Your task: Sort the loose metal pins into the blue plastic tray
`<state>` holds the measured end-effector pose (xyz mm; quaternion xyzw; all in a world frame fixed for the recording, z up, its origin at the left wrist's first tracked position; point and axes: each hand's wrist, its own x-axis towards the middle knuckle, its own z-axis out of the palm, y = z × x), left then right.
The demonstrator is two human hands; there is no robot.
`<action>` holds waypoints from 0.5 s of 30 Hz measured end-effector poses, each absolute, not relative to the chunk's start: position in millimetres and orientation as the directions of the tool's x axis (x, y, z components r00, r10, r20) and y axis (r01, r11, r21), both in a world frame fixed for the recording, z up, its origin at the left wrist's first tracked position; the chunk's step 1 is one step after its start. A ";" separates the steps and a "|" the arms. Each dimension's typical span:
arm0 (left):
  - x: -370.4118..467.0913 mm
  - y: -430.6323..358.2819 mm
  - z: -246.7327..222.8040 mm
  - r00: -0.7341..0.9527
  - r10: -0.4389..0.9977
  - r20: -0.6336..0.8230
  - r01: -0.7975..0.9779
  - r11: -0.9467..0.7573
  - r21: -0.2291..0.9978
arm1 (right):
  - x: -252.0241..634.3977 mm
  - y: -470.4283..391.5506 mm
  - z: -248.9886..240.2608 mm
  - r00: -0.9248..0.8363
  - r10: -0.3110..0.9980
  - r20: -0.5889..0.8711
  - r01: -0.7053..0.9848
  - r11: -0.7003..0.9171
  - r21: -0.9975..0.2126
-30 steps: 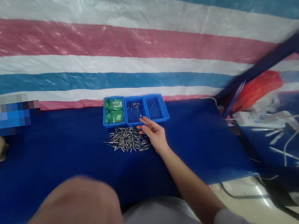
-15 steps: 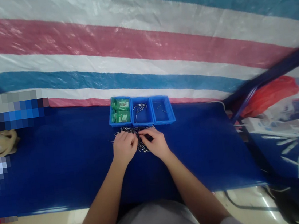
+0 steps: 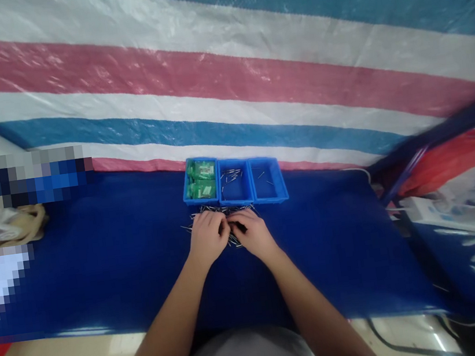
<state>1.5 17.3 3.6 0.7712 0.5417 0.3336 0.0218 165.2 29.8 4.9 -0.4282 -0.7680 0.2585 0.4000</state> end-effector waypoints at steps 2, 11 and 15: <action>1.7 16.8 3.8 0.188 0.856 0.481 0.818 -0.408 0.405 | 165.7 29.5 5.4 -0.316 0.866 0.387 0.453 0.496 -0.741; 1.3 15.1 4.2 0.187 0.873 0.451 0.811 -0.396 0.431 | 164.9 28.4 6.6 -0.299 0.877 0.377 0.473 0.479 -0.739; 1.5 15.0 4.3 0.196 0.872 0.448 0.809 -0.402 0.430 | 165.1 29.5 4.2 -0.296 0.866 0.403 0.479 0.500 -0.722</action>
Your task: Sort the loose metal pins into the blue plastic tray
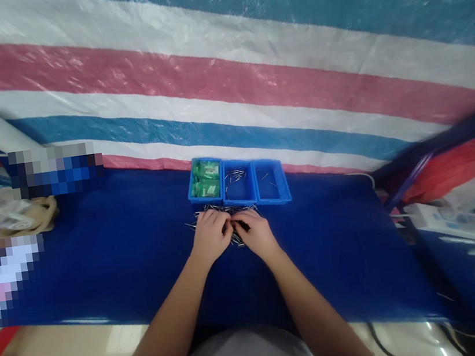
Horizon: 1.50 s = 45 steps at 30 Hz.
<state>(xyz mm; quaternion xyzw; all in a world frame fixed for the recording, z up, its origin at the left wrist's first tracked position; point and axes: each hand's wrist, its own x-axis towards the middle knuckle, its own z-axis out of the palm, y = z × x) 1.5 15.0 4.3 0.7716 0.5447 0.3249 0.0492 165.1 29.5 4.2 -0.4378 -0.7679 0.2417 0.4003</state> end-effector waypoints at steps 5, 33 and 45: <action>1.4 15.3 4.4 0.193 0.869 0.455 0.806 -0.405 0.432 | 165.7 30.6 3.4 -0.297 0.854 0.427 0.471 0.520 -0.713; 3.2 17.7 4.9 0.244 0.858 0.452 0.805 -0.439 0.400 | 163.3 27.3 11.3 -0.134 0.930 0.343 0.457 0.365 -0.811; 3.9 19.3 3.0 0.261 0.848 0.462 0.813 -0.451 0.368 | 162.4 27.6 9.8 -0.078 0.949 0.307 0.393 0.312 -0.865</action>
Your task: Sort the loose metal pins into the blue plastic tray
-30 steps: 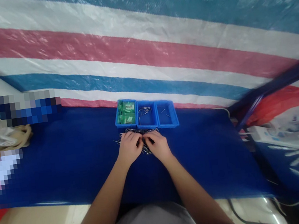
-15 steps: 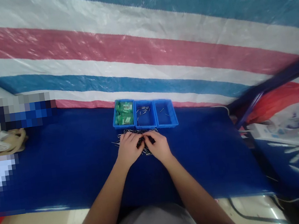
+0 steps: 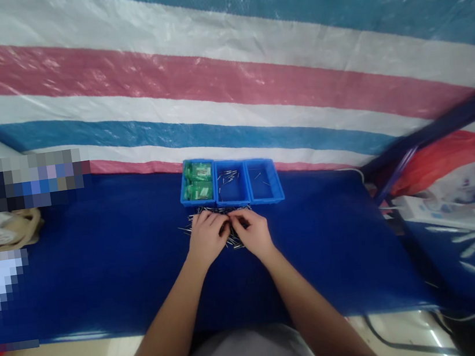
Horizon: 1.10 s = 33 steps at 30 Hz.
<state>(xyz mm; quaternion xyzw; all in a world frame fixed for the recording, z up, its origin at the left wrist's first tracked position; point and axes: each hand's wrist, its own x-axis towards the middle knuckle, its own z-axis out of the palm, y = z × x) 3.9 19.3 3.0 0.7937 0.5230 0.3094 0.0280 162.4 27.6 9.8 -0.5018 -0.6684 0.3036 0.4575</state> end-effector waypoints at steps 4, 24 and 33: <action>5.5 19.5 2.6 0.271 0.833 0.482 0.829 -0.457 0.322 | 161.1 27.0 9.3 -0.079 0.951 0.300 0.388 0.306 -0.869; -0.6 16.6 8.1 0.000 0.740 0.672 0.654 -0.508 0.560 | 158.0 26.6 15.2 -0.073 0.923 0.378 0.351 0.379 -0.856; -1.7 15.0 5.4 -0.050 0.811 0.582 0.589 -0.447 0.673 | 159.2 26.1 15.4 -0.072 0.948 0.309 0.227 0.317 -0.921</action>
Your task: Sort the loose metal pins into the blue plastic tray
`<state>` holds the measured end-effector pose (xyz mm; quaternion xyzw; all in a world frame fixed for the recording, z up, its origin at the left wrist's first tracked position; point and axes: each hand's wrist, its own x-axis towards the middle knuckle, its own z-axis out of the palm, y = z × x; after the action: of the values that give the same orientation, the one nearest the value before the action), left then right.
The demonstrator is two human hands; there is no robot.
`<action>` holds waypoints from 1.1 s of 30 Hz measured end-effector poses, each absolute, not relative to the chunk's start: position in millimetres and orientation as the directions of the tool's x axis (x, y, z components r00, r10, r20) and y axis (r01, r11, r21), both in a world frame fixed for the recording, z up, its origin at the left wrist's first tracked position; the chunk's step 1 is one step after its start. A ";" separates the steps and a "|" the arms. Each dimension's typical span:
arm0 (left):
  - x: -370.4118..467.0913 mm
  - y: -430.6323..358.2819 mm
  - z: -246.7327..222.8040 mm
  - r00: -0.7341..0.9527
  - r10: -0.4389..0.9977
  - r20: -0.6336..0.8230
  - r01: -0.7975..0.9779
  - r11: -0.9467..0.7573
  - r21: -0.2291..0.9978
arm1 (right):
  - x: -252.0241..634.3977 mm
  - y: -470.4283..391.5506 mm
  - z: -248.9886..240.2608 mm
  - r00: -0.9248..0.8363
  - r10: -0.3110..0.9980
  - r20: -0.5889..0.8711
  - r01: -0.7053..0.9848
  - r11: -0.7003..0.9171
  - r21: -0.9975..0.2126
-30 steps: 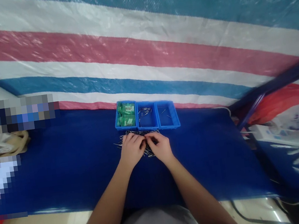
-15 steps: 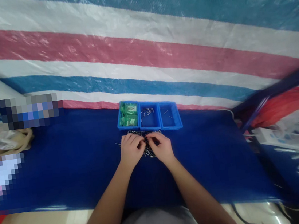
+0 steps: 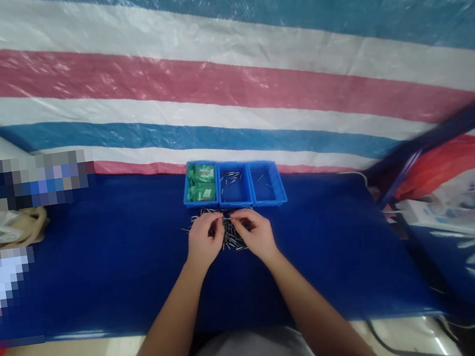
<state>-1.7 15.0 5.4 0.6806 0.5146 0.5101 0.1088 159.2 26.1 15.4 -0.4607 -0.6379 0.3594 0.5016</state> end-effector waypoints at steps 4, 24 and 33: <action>-2.1 13.0 5.6 -0.020 0.847 0.532 0.579 -0.424 0.697 | 157.9 25.3 13.4 -0.049 0.970 0.236 0.107 0.240 -0.965; -0.4 8.2 3.7 -0.060 0.855 0.516 0.553 -0.402 0.730 | 153.6 26.9 16.8 -0.050 0.999 -0.021 -0.232 -0.032 -0.972; 0.1 10.5 0.8 -0.027 0.818 0.574 0.582 -0.454 0.675 | 153.2 27.9 11.9 -0.054 0.998 -0.024 -0.246 -0.036 -0.968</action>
<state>0.1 10.5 0.8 0.6875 0.5091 0.5043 0.1173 153.2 27.9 11.9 -0.4286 -0.4386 0.5783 0.5381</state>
